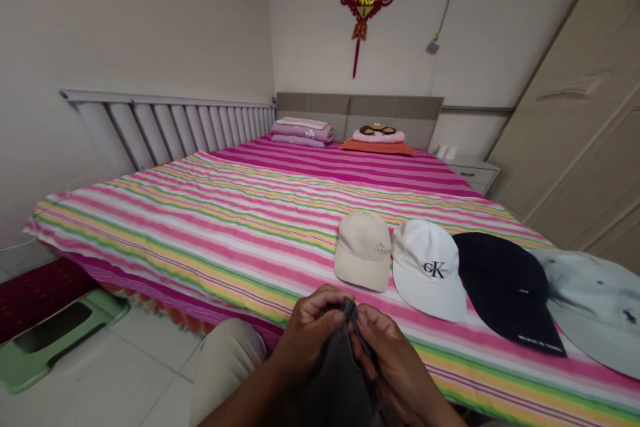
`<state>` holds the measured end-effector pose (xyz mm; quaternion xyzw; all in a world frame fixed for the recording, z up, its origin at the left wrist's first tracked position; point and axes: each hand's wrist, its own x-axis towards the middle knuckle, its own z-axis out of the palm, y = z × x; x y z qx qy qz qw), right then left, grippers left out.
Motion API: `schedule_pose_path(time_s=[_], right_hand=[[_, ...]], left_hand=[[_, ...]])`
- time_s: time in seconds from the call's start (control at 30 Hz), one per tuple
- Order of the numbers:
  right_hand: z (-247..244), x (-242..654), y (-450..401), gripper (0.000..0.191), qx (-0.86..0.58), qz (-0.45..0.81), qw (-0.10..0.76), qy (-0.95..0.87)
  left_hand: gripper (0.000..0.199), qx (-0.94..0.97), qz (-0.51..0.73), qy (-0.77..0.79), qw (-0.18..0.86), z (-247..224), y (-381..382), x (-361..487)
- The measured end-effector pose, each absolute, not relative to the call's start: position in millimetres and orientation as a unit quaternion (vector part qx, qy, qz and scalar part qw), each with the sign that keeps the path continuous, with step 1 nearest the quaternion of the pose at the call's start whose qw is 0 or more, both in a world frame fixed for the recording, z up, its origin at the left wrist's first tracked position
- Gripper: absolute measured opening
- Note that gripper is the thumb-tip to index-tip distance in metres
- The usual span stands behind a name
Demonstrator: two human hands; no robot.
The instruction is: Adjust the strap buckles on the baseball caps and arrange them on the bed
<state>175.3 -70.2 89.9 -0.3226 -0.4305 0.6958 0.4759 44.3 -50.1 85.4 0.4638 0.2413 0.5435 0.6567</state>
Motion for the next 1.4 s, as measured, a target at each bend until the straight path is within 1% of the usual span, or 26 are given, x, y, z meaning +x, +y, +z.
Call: schedule_pose_path(time_s=[0.13,0.37,0.53,0.7,0.87,1.0,1.1,1.17,1.3,1.4], right_hand=[[88.2,173.9,-70.1,0.029,-0.328,0.688,0.471,-0.444],[95.5,179.9,-68.8,0.032,-0.338,0.652,0.463,-0.497],[98.5,182.4,-69.2,0.02,-0.304,0.687,0.501,-0.43],[94.7,179.9,-69.0,0.026,-0.293,0.691,0.52,-0.408],[92.4,181.0,-67.4,0.031,-0.33,0.662,0.534,-0.41],[93.7,181.0,-66.6,0.028,-0.351,0.657,0.525,-0.412],[94.5,180.8,-65.8,0.028,-0.358,0.651,0.523,-0.418],[94.9,180.9,-65.5,0.028,-0.365,0.646,0.523,-0.419],[96.0,180.4,-65.7,0.03,-0.377,0.639,0.527,-0.413],[95.8,178.0,-65.9,0.037,-0.385,0.628,0.529,-0.421]], left_hand=[[0.019,0.476,0.546,0.242,0.645,85.5,-50.3,44.1],[0.018,0.558,0.531,0.27,0.578,90.8,-49.7,38.9],[0.019,0.59,0.523,0.275,0.55,85.9,-48.3,35.3],[0.018,0.63,0.509,0.287,0.512,89.2,-49.8,34.5],[0.018,0.682,0.471,0.312,0.465,96.3,-49.5,31.6],[0.018,0.667,0.475,0.309,0.484,92.4,-47.8,30.3],[0.027,0.596,0.488,0.301,0.562,86.5,-48.0,32.4],[0.03,0.553,0.502,0.295,0.596,84.4,-48.4,34.6],[0.021,0.53,0.522,0.308,0.593,85.4,-48.3,38.1],[0.018,0.503,0.527,0.323,0.604,86.7,-48.0,39.8]])
